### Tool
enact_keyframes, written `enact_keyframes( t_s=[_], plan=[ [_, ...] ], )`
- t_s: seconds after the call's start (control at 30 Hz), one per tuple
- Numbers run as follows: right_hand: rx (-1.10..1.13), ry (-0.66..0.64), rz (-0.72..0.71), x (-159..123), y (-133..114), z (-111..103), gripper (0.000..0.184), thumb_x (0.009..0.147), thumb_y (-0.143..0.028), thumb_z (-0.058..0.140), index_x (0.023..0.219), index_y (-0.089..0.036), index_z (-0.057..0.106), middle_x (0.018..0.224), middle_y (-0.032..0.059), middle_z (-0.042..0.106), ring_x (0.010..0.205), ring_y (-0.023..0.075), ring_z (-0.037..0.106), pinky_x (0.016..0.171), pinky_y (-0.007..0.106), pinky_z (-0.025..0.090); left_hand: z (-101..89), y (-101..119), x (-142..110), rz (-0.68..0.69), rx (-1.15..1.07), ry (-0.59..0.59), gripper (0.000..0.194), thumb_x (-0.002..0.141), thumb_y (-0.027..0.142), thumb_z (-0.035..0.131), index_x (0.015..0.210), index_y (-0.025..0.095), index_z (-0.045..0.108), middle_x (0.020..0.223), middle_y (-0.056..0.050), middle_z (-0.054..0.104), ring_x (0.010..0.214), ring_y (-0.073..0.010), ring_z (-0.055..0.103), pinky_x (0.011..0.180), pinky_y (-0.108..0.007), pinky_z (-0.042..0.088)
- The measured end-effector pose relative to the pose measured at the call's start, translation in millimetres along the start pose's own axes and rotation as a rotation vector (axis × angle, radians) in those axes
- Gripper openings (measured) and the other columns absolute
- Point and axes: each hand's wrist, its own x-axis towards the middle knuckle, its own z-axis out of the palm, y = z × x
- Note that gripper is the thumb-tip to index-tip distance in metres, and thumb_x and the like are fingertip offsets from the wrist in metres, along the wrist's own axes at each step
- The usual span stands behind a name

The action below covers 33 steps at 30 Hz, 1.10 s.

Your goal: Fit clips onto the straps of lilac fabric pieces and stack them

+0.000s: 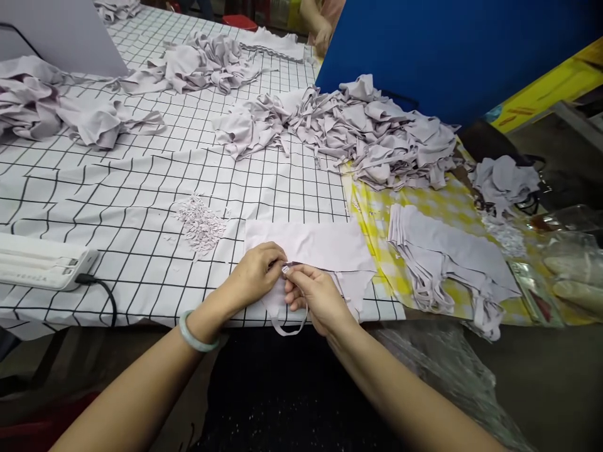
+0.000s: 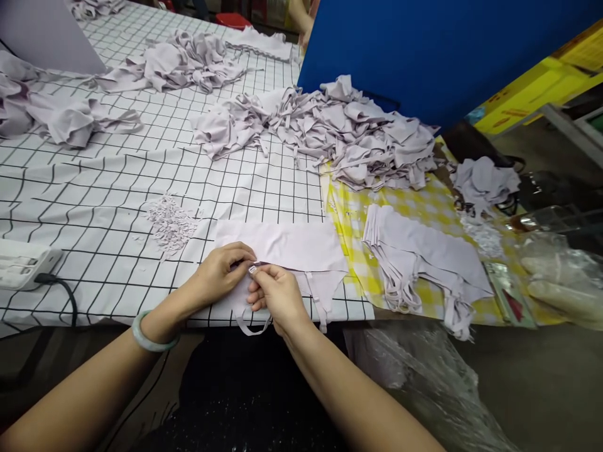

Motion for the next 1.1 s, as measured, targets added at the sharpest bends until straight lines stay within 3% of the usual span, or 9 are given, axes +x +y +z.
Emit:
enact_keyframes(
  t_s=[0.6, 0.73, 0.8, 0.93, 1.0, 1.1],
  plan=[
    [0.115, 0.136, 0.026, 11, -10, 2, 0.01, 0.07, -0.016, 0.067, 0.061, -0.015, 0.062, 0.049, -0.0028, 0.057, 0.04, 0.0067, 0.051, 0.037, 0.016, 0.043, -2.1, -2, -1, 0.029, -0.018, -0.013, 0.023, 0.087, 0.007, 0.047, 0.085, 0.018, 0.067, 0.092, -0.006, 0.071, 0.086, -0.0178, 0.067, 0.079, -0.034, 0.057],
    [0.116, 0.05, 0.061, 3, -11, -4, 0.013, 0.075, -0.025, 0.072, 0.071, -0.014, 0.066, 0.054, -0.0016, 0.06, 0.043, 0.008, 0.054, 0.042, 0.019, 0.046, -6.9, 0, 0, 0.054, -0.015, -0.002, 0.024, 0.087, 0.007, 0.046, 0.087, 0.018, 0.068, 0.094, -0.006, 0.072, 0.087, -0.0174, 0.067, 0.08, -0.033, 0.057],
    [0.089, -0.046, 0.09, -10, -7, -10, 0.022, 0.078, -0.036, 0.074, 0.079, -0.014, 0.067, 0.06, 0.0004, 0.064, 0.049, 0.0101, 0.058, 0.05, 0.022, 0.05, -7.8, -1, 1, 0.097, 0.064, 0.028, 0.028, 0.088, 0.008, 0.044, 0.099, 0.016, 0.068, 0.106, -0.009, 0.072, 0.1, -0.0197, 0.067, 0.09, -0.036, 0.056],
    [0.076, -0.161, 0.092, -50, 14, -23, 0.028, 0.08, -0.04, 0.076, 0.089, -0.015, 0.068, 0.075, 0.0034, 0.072, 0.074, 0.0128, 0.066, 0.081, 0.026, 0.052, 0.1, -13, 1, 0.155, 0.33, -0.051, 0.039, 0.095, 0.023, 0.047, 0.132, 0.017, 0.058, 0.144, -0.011, 0.055, 0.138, -0.0305, 0.045, 0.116, -0.054, 0.033],
    [0.141, -0.17, 0.136, -67, 30, -28, 0.03, 0.08, -0.038, 0.077, 0.097, -0.016, 0.068, 0.076, 0.0025, 0.073, 0.081, 0.0131, 0.067, 0.091, 0.028, 0.049, 7.0, -20, 0, 0.145, 0.413, -0.102, 0.048, 0.096, 0.034, 0.05, 0.142, 0.022, 0.049, 0.154, -0.008, 0.045, 0.146, -0.0328, 0.033, 0.121, -0.058, 0.02],
    [0.285, -0.179, 0.228, -82, 53, -35, 0.033, 0.077, -0.038, 0.079, 0.099, -0.016, 0.068, 0.079, 0.0034, 0.073, 0.086, 0.016, 0.069, 0.097, 0.033, 0.048, 12.3, -26, -3, 0.143, 0.491, -0.149, 0.055, 0.097, 0.04, 0.047, 0.149, 0.023, 0.041, 0.159, -0.008, 0.038, 0.149, -0.0324, 0.026, 0.122, -0.056, 0.014]
  ],
)
